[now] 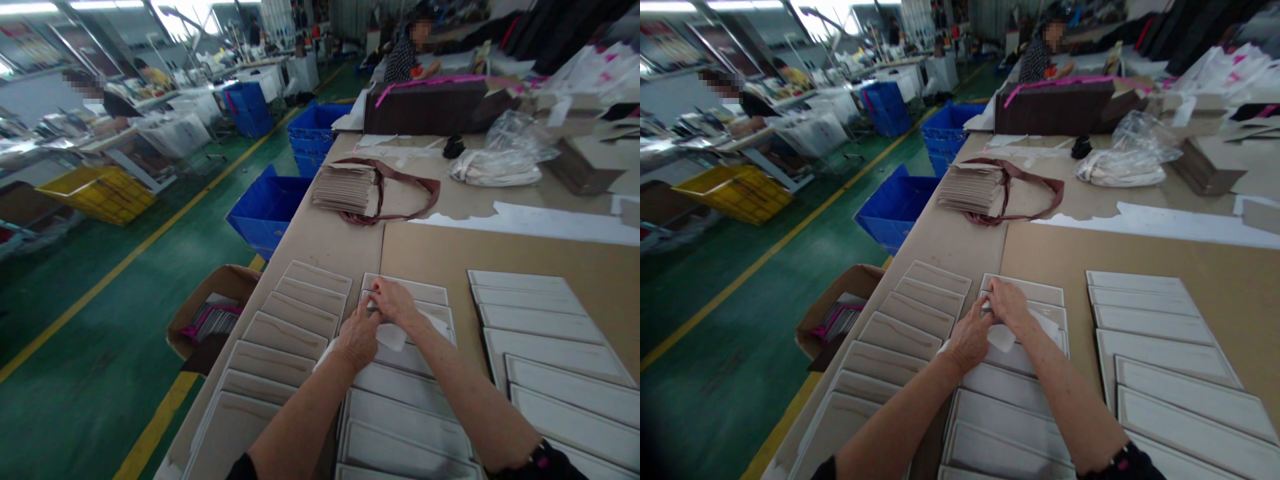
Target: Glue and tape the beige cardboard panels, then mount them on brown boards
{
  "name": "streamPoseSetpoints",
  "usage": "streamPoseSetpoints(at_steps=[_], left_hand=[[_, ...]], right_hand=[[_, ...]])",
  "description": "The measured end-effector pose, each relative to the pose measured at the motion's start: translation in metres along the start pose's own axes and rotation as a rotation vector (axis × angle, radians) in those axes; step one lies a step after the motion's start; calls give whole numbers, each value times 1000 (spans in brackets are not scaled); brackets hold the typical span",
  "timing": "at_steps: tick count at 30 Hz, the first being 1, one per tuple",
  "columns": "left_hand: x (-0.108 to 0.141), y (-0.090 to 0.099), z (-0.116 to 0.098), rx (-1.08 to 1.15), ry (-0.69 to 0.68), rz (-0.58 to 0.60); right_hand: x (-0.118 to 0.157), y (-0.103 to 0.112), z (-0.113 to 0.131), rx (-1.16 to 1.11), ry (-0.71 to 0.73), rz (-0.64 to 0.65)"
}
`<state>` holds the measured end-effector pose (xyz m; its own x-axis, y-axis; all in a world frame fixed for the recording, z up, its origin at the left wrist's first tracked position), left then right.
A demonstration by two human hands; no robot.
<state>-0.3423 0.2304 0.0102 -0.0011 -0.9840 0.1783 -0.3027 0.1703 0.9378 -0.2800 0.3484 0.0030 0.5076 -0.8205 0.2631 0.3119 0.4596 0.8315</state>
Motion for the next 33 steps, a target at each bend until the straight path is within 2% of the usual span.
streamPoseSetpoints(at_steps=[4,8,11,14,16,18,21,24,33], left_hand=[[-4,1,1,9,-11,34],[-5,3,1,-30,-33,74],[-5,5,0,-71,-48,97],[-5,5,0,-91,-54,109],[-4,4,1,-96,-53,111],[-5,3,2,-103,-47,117],[-5,1,2,-109,-53,111],[-6,0,3,-110,-69,104],[-5,2,2,-126,-63,117]], right_hand=[[1,1,3,-9,3,-11],[10,16,-8,-46,36,-3],[24,35,-40,-131,62,27],[37,49,-82,-394,33,29],[44,50,-105,-555,-15,18],[48,48,-119,-612,-61,-25],[51,44,-124,-534,-120,-146],[53,43,-122,-412,-164,-214],[56,37,-123,-265,-159,-256]])
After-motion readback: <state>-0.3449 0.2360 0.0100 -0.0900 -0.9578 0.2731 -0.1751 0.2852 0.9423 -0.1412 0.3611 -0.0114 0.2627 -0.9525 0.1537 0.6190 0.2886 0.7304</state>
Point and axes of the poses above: each hand's wrist, its own x-axis away from the middle knuckle, its own y-axis out of the back of the hand, z = x × y, the point moved 5 cm from there along -x, towards the middle knuckle, and after that the axes turned 7 degrees about -x, right-handed, at the moved point
